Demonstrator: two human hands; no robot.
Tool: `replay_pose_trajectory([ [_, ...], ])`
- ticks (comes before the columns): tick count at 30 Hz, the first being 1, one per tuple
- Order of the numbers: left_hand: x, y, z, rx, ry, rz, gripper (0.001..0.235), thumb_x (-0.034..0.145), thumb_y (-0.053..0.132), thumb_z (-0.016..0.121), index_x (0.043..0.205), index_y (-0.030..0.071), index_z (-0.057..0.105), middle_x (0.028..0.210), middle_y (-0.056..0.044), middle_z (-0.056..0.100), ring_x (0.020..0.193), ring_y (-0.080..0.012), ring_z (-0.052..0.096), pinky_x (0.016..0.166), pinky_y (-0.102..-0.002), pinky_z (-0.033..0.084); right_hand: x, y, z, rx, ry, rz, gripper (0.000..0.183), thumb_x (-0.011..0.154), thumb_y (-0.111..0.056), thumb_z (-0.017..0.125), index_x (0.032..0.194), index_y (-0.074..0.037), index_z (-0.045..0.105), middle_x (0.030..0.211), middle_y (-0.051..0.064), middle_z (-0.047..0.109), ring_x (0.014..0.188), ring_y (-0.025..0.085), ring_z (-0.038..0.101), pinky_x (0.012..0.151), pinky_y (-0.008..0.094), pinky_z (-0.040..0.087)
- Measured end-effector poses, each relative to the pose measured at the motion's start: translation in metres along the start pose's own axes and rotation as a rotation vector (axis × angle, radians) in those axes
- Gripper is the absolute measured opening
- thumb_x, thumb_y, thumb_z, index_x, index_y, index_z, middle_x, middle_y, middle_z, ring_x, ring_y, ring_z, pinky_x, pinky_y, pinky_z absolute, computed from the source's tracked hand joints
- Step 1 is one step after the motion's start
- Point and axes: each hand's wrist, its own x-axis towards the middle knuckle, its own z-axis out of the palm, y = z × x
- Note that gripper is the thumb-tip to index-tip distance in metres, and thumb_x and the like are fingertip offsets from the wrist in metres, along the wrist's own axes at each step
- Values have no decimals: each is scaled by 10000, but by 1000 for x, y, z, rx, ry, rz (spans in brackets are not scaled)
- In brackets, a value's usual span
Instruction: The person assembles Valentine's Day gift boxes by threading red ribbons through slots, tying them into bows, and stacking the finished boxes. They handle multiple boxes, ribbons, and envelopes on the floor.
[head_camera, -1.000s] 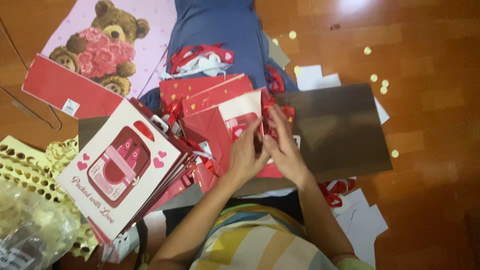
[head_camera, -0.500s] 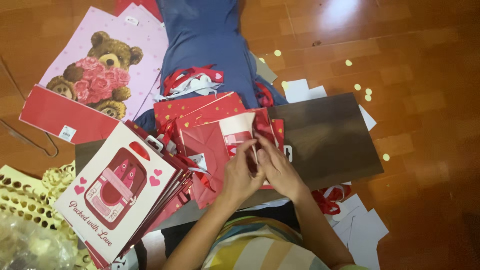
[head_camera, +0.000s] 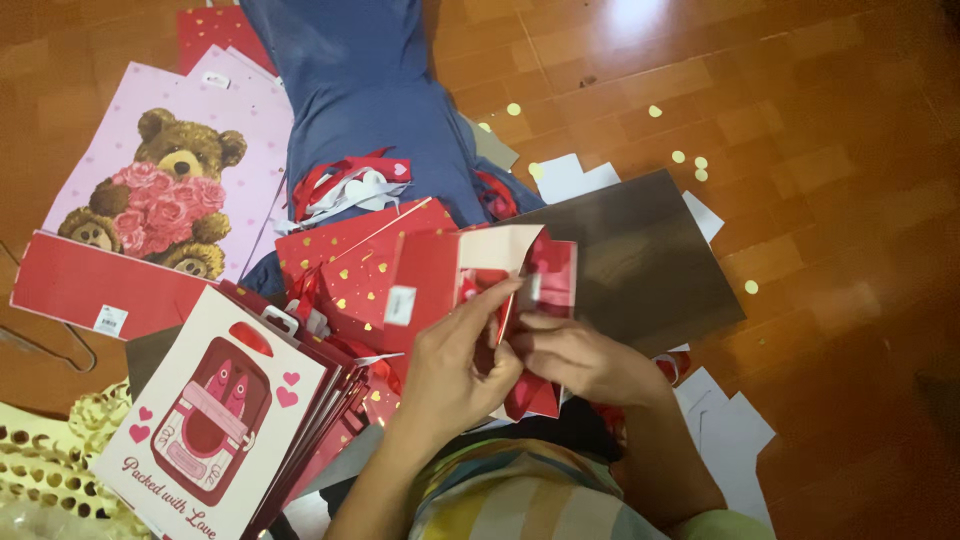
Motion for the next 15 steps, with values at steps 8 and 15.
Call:
replay_pose_trajectory([
  [8, 21, 28, -30, 213, -76, -23, 602, 824, -5, 670, 1398, 169, 631, 790, -80, 596, 593, -182, 635, 584, -361, 545, 6, -24, 0, -612, 444, -185, 224, 885, -171, 747, 1077, -57, 730, 1176, 124, 674, 1158, 333, 614, 1012, 424, 498],
  [15, 28, 20, -47, 418, 69, 65, 321, 931, 48, 725, 1244, 108, 688, 910, -83, 686, 746, -254, 667, 678, -378, 525, -10, -37, 2, -846, 465, -353, 696, 681, -527, 850, 1230, -110, 756, 1505, 160, 467, 1450, 390, 324, 1167, 695, 190],
])
